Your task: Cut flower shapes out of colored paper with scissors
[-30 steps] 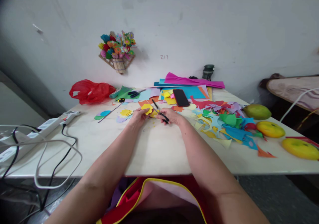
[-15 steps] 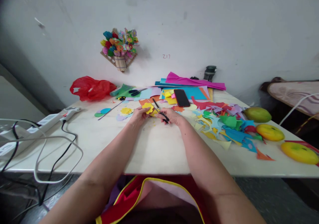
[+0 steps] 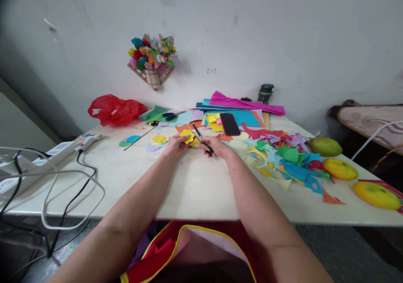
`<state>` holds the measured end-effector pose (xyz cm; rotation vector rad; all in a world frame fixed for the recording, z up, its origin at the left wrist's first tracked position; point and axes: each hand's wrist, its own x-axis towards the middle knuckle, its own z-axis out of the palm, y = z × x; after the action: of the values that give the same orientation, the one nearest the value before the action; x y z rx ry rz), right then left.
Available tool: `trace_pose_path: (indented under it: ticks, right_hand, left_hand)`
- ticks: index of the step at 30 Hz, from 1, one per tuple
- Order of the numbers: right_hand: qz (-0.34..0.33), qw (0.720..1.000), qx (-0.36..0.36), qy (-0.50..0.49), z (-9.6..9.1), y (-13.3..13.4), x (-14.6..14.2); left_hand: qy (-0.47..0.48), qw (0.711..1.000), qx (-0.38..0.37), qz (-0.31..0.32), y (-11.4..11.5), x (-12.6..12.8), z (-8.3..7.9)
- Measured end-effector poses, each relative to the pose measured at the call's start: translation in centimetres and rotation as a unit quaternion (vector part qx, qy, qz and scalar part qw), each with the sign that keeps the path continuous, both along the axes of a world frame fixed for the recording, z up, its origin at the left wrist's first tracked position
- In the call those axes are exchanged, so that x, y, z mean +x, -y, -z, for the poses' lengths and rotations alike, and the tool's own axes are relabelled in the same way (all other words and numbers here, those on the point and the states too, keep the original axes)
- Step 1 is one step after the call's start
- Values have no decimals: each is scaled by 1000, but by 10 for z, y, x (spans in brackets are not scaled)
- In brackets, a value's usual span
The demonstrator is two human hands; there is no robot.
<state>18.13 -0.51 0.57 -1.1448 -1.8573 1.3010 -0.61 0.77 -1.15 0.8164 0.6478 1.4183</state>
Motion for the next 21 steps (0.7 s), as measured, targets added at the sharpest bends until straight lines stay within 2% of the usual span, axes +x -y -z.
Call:
trace_pose_path:
  ticks: [16, 21]
  right_hand:
    - [19, 999, -32, -7, -6, 4, -3]
    - [12, 999, -36, -25, -2, 0, -1]
  left_hand:
    - [-6, 1000, -8, -6, 2, 0, -2]
    - [-11, 1000, -12, -4, 2, -1, -3]
